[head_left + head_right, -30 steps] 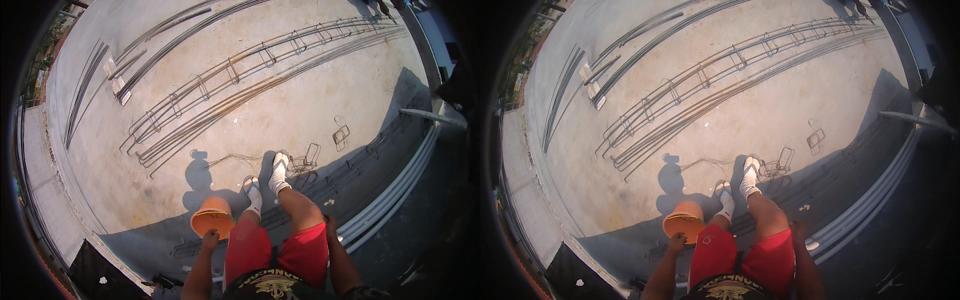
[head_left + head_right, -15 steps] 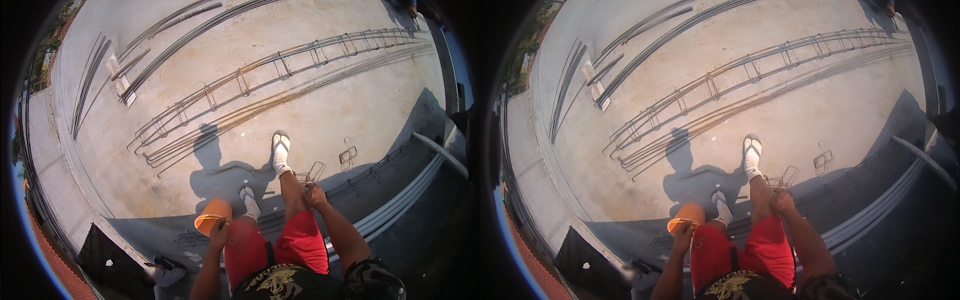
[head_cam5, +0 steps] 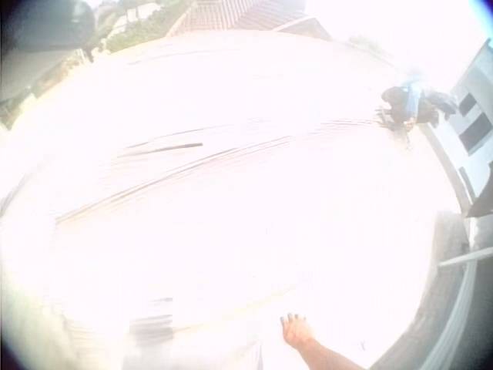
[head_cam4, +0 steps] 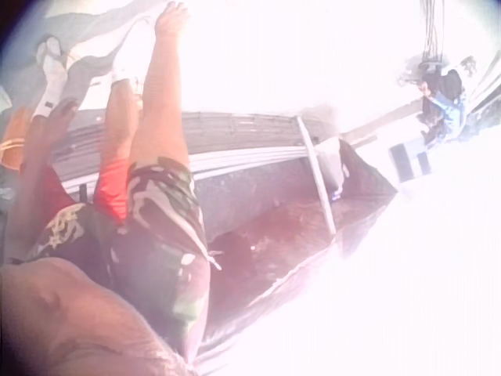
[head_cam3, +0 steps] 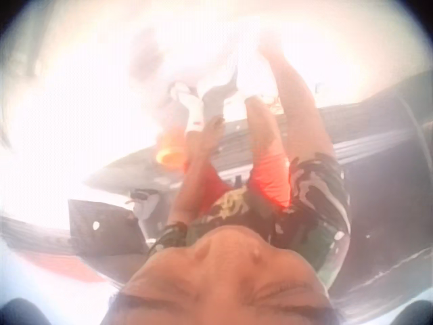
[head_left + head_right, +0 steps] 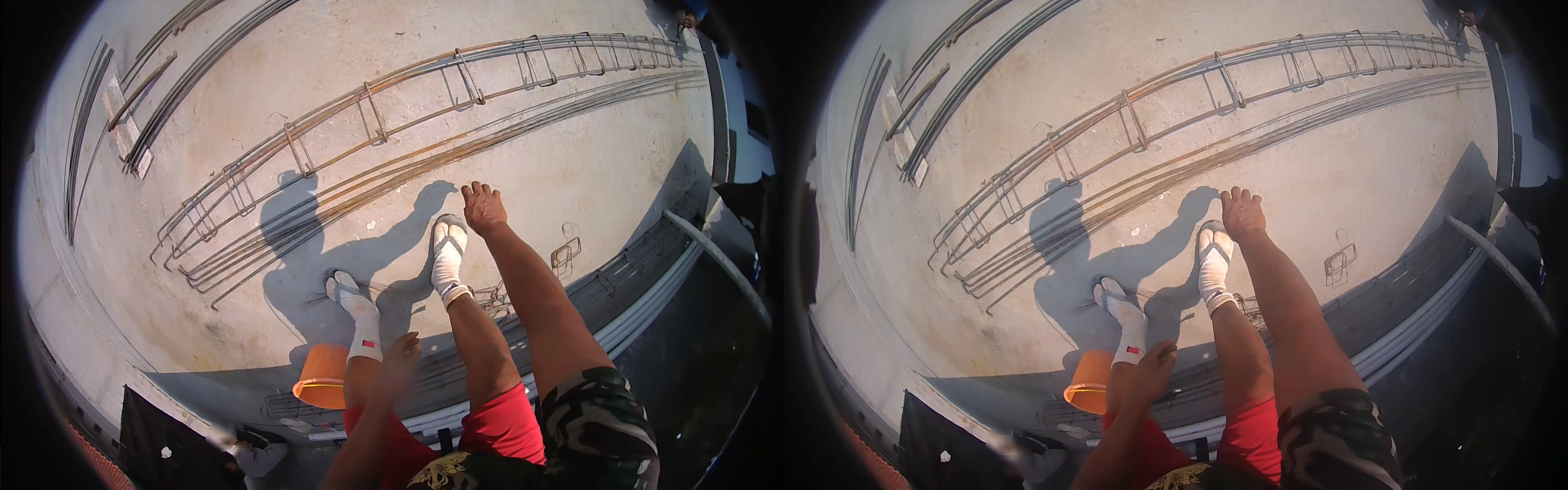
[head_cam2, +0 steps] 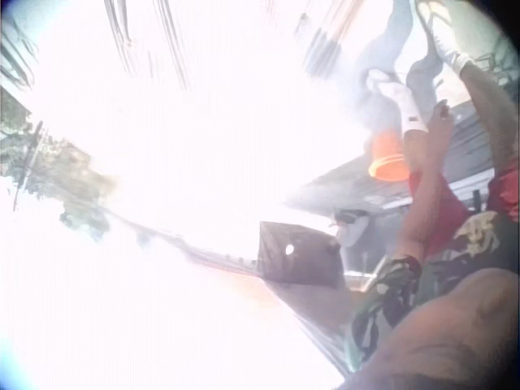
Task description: The person sits on a rooftop and uses pliers to twist wire ties around a rebar cage, securing the intersecting bars. The person repeatedly picks up wire, wraps it around the rebar intersections, and twists it with pliers to fasten the structure.
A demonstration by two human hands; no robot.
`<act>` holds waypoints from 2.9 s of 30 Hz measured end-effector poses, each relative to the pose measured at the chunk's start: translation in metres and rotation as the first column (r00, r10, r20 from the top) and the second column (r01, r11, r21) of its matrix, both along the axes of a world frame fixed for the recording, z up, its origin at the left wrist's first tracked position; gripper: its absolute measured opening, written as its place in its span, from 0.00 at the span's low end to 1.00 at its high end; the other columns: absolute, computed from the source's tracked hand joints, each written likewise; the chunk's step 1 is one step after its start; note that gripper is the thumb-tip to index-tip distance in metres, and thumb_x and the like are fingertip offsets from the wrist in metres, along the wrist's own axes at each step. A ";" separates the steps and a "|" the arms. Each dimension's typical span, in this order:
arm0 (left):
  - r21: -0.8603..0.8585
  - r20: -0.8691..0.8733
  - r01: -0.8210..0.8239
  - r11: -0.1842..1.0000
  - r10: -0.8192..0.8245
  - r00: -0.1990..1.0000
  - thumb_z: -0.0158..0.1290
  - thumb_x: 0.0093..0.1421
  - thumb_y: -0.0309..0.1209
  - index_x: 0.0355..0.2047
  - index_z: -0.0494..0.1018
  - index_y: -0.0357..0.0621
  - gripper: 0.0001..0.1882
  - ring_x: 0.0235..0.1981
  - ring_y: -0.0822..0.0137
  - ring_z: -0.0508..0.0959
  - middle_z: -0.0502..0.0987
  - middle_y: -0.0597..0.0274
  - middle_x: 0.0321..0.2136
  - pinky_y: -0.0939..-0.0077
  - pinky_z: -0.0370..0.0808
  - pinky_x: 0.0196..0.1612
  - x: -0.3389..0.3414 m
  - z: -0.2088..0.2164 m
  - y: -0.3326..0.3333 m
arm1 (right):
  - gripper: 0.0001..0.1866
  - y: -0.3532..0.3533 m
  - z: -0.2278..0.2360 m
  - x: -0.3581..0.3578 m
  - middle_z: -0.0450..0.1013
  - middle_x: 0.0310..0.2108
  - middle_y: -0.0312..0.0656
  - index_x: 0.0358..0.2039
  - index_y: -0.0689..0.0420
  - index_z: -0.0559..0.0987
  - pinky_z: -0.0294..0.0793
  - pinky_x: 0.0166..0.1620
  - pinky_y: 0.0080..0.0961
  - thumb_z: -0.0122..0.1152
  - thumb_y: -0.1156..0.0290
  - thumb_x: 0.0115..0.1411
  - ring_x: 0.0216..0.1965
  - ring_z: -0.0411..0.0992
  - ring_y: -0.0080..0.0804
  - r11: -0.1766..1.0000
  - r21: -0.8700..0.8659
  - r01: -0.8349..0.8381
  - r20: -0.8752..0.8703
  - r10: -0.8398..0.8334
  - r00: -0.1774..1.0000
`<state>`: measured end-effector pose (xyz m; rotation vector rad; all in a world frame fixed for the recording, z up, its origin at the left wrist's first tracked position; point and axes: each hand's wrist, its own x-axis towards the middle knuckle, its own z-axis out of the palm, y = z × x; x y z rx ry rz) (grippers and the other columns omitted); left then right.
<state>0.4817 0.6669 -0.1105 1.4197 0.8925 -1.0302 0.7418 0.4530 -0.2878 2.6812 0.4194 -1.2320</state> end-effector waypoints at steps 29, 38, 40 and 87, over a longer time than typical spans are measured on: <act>-0.222 0.014 -0.045 0.974 0.050 0.999 0.53 0.63 0.32 0.56 0.67 0.36 0.23 0.50 0.55 0.78 0.77 0.45 0.47 0.67 0.72 0.51 0.028 -0.050 -0.029 | 0.16 0.065 -0.114 0.054 0.69 0.47 0.44 0.49 0.54 0.72 0.63 0.56 0.39 0.50 0.67 0.61 0.51 0.67 0.38 0.854 0.253 -0.454 0.396 0.336 0.855; -0.244 -0.049 -0.072 0.967 0.061 0.997 0.52 0.64 0.33 0.55 0.67 0.36 0.22 0.49 0.56 0.78 0.77 0.46 0.46 0.68 0.72 0.51 0.037 -0.048 -0.028 | 0.14 0.096 -0.123 0.082 0.71 0.45 0.45 0.45 0.55 0.71 0.74 0.47 0.37 0.55 0.67 0.59 0.51 0.71 0.44 0.921 0.152 -0.358 -0.030 0.367 0.930; -0.233 -0.019 -0.082 0.969 0.080 0.997 0.52 0.64 0.33 0.55 0.67 0.36 0.21 0.49 0.56 0.78 0.77 0.46 0.46 0.68 0.72 0.51 0.033 -0.049 -0.031 | 0.13 0.099 -0.112 0.089 0.71 0.42 0.45 0.44 0.55 0.72 0.76 0.45 0.37 0.56 0.67 0.58 0.47 0.73 0.45 0.933 0.158 -0.322 -0.212 0.350 0.912; -0.203 0.095 -0.166 0.965 0.188 0.978 0.49 0.65 0.32 0.56 0.66 0.40 0.20 0.46 0.52 0.78 0.77 0.46 0.44 0.63 0.73 0.49 0.018 -0.061 -0.041 | 0.15 0.045 -0.091 0.033 0.73 0.23 0.52 0.26 0.59 0.76 0.71 0.34 0.45 0.68 0.61 0.46 0.31 0.73 0.53 0.766 0.522 -0.374 0.160 0.343 0.926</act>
